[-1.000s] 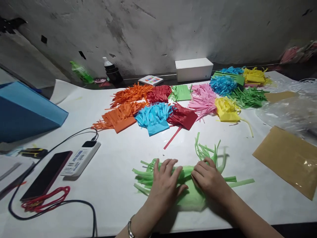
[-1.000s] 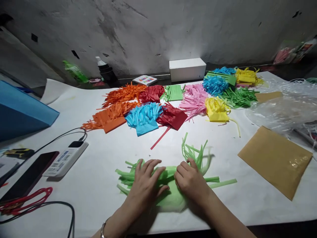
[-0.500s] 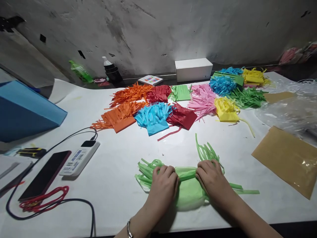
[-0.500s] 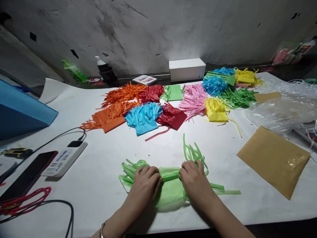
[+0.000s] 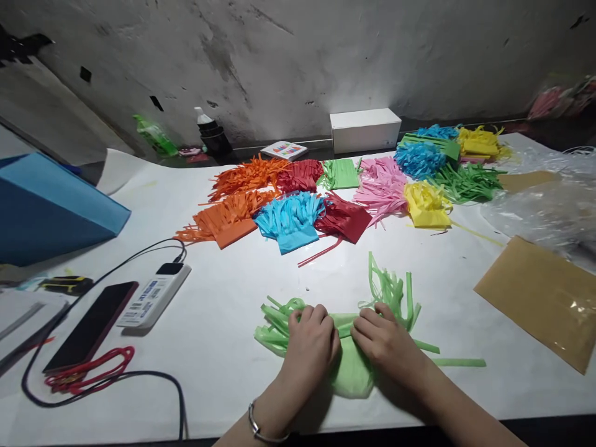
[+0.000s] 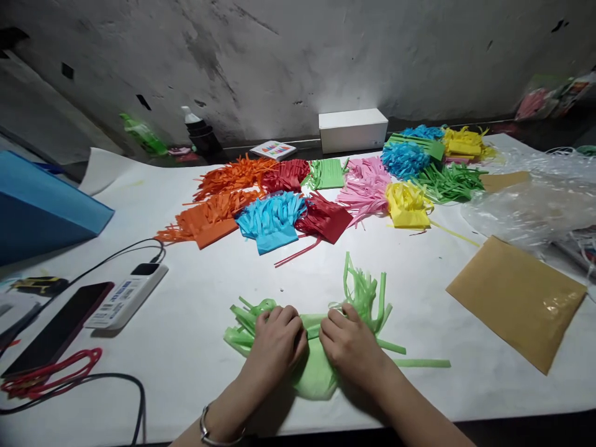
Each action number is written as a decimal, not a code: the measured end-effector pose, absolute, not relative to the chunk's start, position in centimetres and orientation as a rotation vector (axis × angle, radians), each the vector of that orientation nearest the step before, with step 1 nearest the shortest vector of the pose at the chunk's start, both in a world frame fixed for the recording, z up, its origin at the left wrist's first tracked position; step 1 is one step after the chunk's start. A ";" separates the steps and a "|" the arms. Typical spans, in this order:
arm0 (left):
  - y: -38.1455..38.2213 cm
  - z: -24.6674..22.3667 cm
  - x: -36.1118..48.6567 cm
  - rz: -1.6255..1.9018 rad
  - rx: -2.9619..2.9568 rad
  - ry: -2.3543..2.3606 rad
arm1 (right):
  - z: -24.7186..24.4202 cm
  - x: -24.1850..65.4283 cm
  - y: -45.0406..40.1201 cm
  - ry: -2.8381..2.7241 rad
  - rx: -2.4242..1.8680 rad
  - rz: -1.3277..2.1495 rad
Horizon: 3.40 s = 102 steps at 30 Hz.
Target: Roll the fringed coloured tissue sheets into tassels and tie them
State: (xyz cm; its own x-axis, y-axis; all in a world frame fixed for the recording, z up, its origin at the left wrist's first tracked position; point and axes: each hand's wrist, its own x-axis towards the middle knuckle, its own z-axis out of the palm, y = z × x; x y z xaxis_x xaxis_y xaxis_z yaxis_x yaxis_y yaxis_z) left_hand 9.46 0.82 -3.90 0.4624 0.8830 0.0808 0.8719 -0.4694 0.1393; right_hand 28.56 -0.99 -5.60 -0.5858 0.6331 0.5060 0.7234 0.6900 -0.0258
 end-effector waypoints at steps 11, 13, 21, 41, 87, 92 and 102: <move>0.8 -4.7 8.3 0.629 2.692 1.176 | -6.3 27.9 -1.0 -2.408 -1.057 -0.194; 1.0 -4.5 8.2 0.596 2.622 1.200 | -6.2 28.1 -1.0 -2.428 -1.046 -0.193; 0.5 -4.3 7.5 0.573 2.647 1.227 | -5.9 31.2 -1.9 -2.286 -1.200 0.074; 1.4 -4.8 10.6 0.398 2.975 1.173 | -5.8 29.3 -1.4 -2.447 -1.191 -0.184; -3.1 2.3 18.7 0.766 1.421 0.650 | 1.5 34.5 -9.6 -1.589 -1.004 0.253; -2.9 2.0 19.1 0.860 1.689 0.663 | -2.1 33.5 -9.7 -1.436 -1.069 0.224; -0.9 1.0 18.9 0.899 2.153 0.530 | -4.9 32.8 -8.9 -1.422 -1.288 0.409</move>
State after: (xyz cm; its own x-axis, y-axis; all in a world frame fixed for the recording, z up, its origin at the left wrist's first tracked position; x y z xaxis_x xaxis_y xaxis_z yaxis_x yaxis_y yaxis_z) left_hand 18.92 -0.91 0.97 0.6704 0.6014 0.4347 0.0898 -0.6473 0.7570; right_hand 32.85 -8.94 -4.91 0.2141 0.8502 0.4810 0.4646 0.3445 -0.8158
